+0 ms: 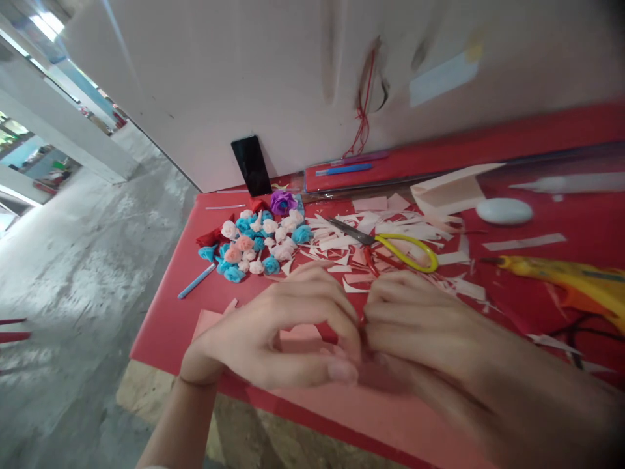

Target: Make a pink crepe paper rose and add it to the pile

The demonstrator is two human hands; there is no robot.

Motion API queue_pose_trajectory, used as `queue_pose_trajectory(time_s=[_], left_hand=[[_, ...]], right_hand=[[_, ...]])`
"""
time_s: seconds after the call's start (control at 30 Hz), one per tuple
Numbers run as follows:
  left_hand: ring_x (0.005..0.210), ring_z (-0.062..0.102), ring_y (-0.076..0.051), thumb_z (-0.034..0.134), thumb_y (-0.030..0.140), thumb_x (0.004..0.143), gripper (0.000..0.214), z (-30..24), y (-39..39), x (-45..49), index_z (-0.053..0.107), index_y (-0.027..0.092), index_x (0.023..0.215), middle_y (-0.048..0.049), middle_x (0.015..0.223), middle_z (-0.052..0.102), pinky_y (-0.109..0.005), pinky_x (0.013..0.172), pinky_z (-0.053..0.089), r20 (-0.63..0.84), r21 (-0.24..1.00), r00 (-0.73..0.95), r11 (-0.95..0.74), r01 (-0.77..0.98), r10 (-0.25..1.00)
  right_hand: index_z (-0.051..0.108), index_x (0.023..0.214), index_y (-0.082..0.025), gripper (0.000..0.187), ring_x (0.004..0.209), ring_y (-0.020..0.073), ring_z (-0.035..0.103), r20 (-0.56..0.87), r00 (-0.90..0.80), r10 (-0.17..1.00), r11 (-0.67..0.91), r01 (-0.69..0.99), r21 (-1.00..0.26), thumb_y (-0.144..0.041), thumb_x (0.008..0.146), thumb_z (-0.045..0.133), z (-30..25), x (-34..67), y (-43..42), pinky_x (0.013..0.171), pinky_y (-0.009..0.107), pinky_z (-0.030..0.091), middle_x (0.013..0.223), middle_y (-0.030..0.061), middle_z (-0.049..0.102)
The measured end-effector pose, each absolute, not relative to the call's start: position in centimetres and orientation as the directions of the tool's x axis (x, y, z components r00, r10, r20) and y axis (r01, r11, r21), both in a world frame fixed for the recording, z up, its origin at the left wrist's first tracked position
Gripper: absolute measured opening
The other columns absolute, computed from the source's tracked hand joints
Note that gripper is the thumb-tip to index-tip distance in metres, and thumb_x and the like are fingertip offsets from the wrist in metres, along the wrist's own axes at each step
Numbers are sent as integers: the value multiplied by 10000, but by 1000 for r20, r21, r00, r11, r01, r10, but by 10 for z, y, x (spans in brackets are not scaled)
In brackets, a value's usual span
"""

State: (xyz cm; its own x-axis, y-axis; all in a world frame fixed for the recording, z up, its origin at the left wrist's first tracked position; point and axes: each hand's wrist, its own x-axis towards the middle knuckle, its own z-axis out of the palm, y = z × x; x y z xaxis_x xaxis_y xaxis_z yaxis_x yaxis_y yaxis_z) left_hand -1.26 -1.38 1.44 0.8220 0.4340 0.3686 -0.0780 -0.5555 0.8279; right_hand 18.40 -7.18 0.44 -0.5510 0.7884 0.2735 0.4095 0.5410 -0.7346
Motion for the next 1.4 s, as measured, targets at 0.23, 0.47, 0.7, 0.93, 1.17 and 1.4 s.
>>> queue_pose_trajectory(time_s=[0.23,0.47,0.7,0.93,1.17,1.4], left_hand=[[745,563,-136,603,155,836,77,19,-12,-17,603,118,769,-63,731,659,-306,808,452,184,928,873,-372,-3,452],[738,547,-130,684,152,768,81,18,-12,-19,607,139,748,-35,718,636,-297,778,451,176,939,873,-345,-9,455],[707,530,-112,697,153,765,121,19,-13,-20,588,139,714,-21,695,635,-282,769,417,175,931,867,-366,9,466],[690,487,-119,634,223,831,175,21,-16,-20,555,157,689,-3,663,573,-311,803,390,94,945,866,-317,78,491],[704,489,-121,600,209,851,162,22,-16,-20,547,159,706,3,670,546,-295,807,382,80,959,879,-276,60,470],[819,534,-162,540,264,890,128,25,-16,-21,602,171,828,-38,815,571,-277,789,448,129,983,783,-180,-23,609]], right_hand=[[653,918,-301,341,747,143,539,256,-597,761,558,399,-728,-42,795,468,3,186,-70,890,331,378,782,-50,635],[631,741,-248,292,683,175,478,328,-629,705,676,456,-578,-107,851,399,0,184,-67,811,361,387,709,-2,606],[643,796,-257,279,715,171,479,343,-617,709,679,466,-567,-109,863,417,-1,184,-68,791,344,362,723,-10,596],[633,867,-292,305,705,172,436,384,-636,669,699,363,-616,-70,840,424,-4,186,-64,733,326,317,725,-28,581],[594,819,-268,325,698,176,424,455,-614,645,749,392,-534,-21,829,383,-7,183,-66,779,340,296,708,-34,568],[581,813,-250,296,691,149,458,448,-612,652,726,333,-602,-26,857,394,-1,189,-56,676,284,393,699,-28,560]])
